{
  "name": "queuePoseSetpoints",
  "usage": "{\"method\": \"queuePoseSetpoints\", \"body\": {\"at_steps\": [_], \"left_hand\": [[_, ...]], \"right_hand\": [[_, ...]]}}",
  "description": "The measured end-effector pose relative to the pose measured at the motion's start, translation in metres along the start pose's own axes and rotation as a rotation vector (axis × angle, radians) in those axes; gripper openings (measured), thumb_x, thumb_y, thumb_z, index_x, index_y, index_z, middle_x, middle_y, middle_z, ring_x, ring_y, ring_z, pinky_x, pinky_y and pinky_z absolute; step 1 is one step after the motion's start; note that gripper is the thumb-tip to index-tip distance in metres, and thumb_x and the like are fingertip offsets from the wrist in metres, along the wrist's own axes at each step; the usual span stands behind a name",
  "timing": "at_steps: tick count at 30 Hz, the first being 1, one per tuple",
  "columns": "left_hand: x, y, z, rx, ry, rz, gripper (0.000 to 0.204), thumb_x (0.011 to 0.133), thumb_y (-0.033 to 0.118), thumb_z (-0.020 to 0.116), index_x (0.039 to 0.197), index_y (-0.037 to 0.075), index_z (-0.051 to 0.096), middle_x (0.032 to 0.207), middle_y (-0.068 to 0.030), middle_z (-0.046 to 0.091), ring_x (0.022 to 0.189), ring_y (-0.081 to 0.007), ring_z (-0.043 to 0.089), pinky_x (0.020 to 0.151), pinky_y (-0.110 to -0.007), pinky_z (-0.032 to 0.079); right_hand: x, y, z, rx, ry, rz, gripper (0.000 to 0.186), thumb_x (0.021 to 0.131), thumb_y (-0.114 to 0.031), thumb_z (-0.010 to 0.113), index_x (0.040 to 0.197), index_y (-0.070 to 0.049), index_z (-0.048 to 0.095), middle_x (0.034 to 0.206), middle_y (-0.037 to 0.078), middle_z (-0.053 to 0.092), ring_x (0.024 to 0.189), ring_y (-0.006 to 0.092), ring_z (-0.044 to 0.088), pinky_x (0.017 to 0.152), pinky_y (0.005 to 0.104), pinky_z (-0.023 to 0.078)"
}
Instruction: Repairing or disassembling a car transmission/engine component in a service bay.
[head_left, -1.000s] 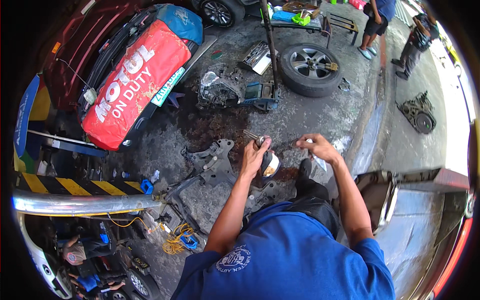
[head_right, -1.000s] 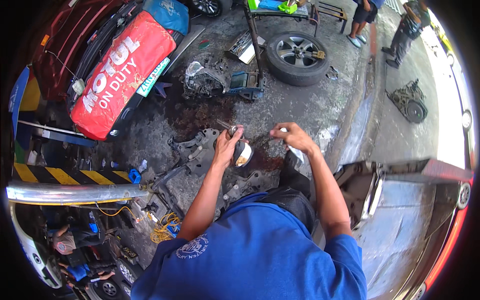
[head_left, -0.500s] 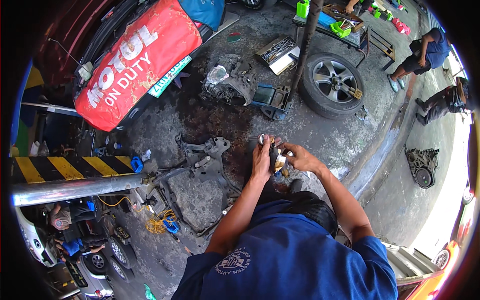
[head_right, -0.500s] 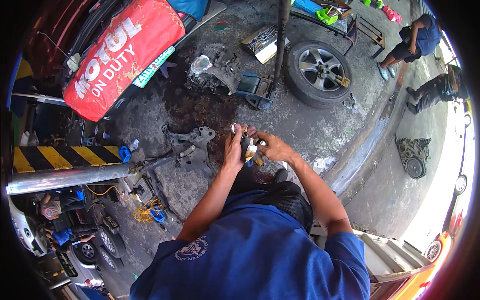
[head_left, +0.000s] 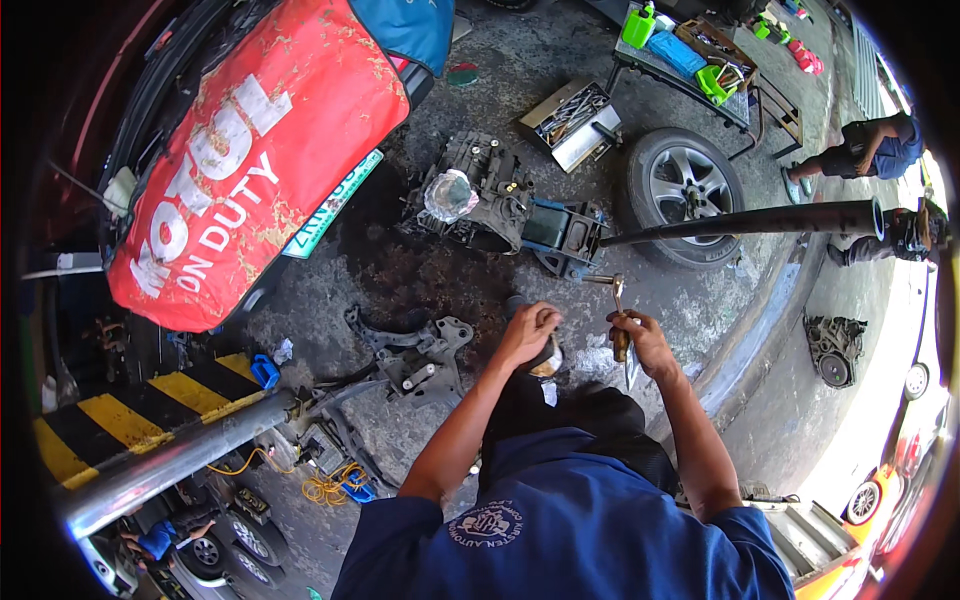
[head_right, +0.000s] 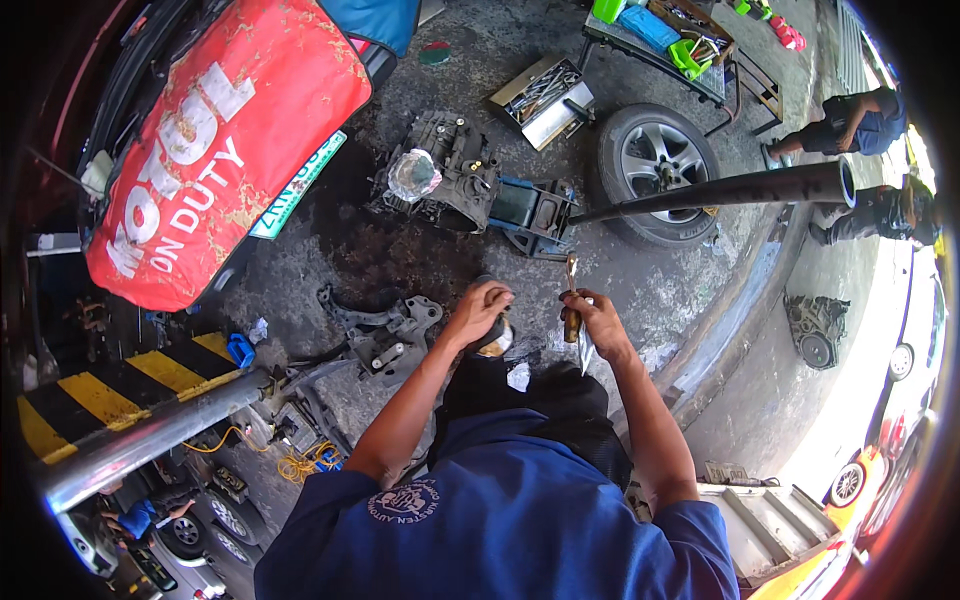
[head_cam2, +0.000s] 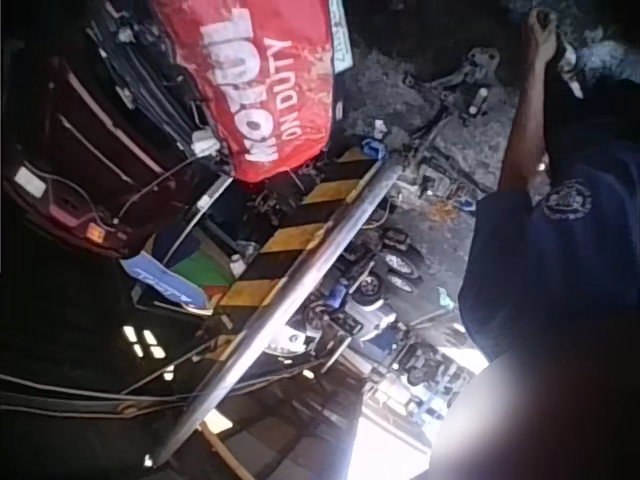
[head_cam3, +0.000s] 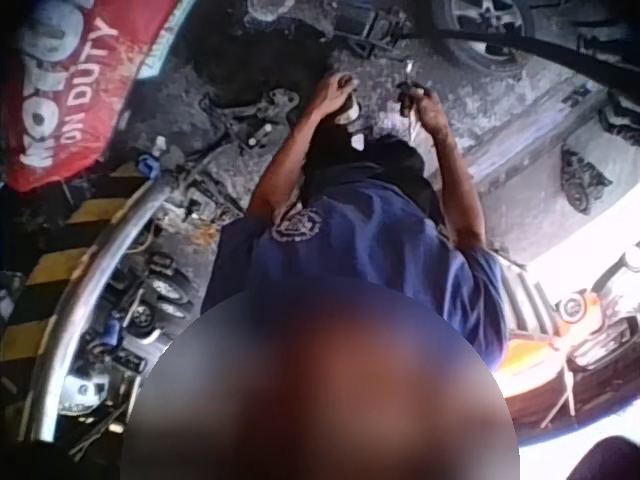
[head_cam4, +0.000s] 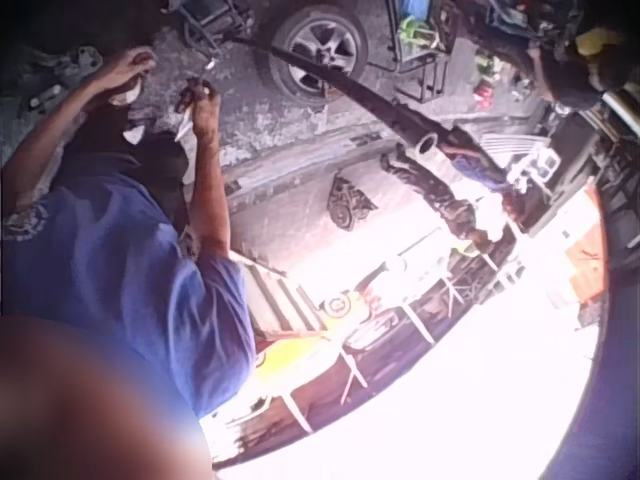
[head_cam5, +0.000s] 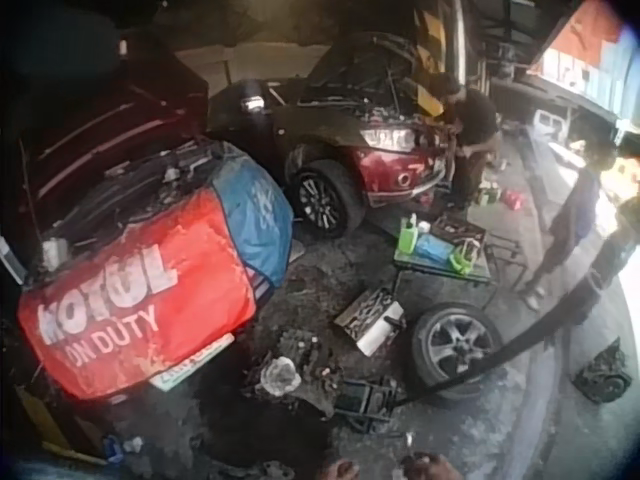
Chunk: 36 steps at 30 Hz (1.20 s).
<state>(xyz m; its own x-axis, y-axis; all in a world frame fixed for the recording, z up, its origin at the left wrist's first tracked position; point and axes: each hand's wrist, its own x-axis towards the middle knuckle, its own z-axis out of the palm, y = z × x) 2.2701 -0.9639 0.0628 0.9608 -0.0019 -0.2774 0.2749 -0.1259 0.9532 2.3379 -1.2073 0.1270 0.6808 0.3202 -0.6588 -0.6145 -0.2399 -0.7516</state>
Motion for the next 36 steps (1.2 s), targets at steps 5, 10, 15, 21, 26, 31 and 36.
{"method": "queuePoseSetpoints", "body": {"at_steps": [5,10,15,21,26,31,36], "left_hand": [[-0.012,-0.040,-0.071,0.040,0.100,-0.146,0.016,0.092,0.007,0.062,0.105,-0.001,0.065,0.093,-0.0094,0.070,0.091,-0.0146,0.066,0.079,-0.027,0.051],[-0.014,-0.029,-0.063,-0.008,0.024,-0.172,0.019,0.091,0.009,0.063,0.108,0.001,0.066,0.096,-0.0090,0.069,0.091,-0.0172,0.066,0.079,-0.028,0.050],[0.041,-0.071,-0.028,0.291,-0.177,-0.150,0.021,0.093,0.019,0.062,0.105,0.002,0.068,0.090,-0.0139,0.070,0.080,-0.0211,0.067,0.073,-0.032,0.049],[0.173,-0.190,0.021,0.380,-0.473,-0.181,0.032,0.090,0.029,0.067,0.106,0.001,0.066,0.091,-0.0139,0.072,0.083,-0.0207,0.068,0.078,-0.032,0.050],[0.232,-0.296,0.068,0.037,-0.361,-0.151,0.041,0.082,0.028,0.076,0.107,-0.003,0.063,0.088,-0.0077,0.070,0.082,-0.0150,0.063,0.075,-0.031,0.049],[0.260,-0.369,0.097,0.017,-0.452,-0.272,0.026,0.080,0.021,0.074,0.092,-0.002,0.068,0.079,-0.0078,0.069,0.073,-0.0133,0.063,0.067,-0.030,0.049],[0.286,-0.429,0.112,0.477,-0.185,-0.206,0.042,0.075,0.030,0.074,0.099,-0.004,0.070,0.091,-0.0186,0.072,0.083,-0.0256,0.069,0.077,-0.038,0.051]], "right_hand": [[0.032,0.005,0.008,0.491,0.015,0.147,0.023,0.091,-0.021,0.061,0.102,0.000,0.061,0.079,0.008,0.061,0.065,0.0170,0.057,0.060,0.0313,0.049],[0.064,0.028,0.008,0.830,-0.058,0.213,0.021,0.092,-0.020,0.060,0.101,-0.001,0.060,0.081,0.008,0.061,0.064,0.0173,0.056,0.057,0.0307,0.049],[0.143,0.094,-0.001,0.651,0.027,0.182,0.022,0.094,-0.020,0.057,0.104,-0.001,0.061,0.081,0.006,0.060,0.065,0.0168,0.056,0.060,0.0315,0.050],[0.296,0.194,-0.010,0.855,0.041,0.127,0.022,0.095,-0.022,0.056,0.106,-0.003,0.062,0.081,0.006,0.061,0.070,0.0196,0.060,0.066,0.0348,0.053],[0.391,0.238,-0.007,0.881,-0.008,0.036,0.025,0.095,-0.025,0.058,0.108,-0.004,0.061,0.086,0.005,0.064,0.072,0.0160,0.061,0.063,0.0335,0.054],[0.448,0.250,-0.032,0.436,0.066,-0.305,0.019,0.094,-0.021,0.061,0.102,-0.004,0.062,0.082,0.001,0.060,0.071,0.0107,0.056,0.066,0.0265,0.046],[0.467,0.239,-0.055,0.261,0.114,-0.549,0.015,0.095,-0.019,0.058,0.100,-0.004,0.059,0.080,0.000,0.056,0.069,0.0083,0.053,0.062,0.0245,0.043]]}}
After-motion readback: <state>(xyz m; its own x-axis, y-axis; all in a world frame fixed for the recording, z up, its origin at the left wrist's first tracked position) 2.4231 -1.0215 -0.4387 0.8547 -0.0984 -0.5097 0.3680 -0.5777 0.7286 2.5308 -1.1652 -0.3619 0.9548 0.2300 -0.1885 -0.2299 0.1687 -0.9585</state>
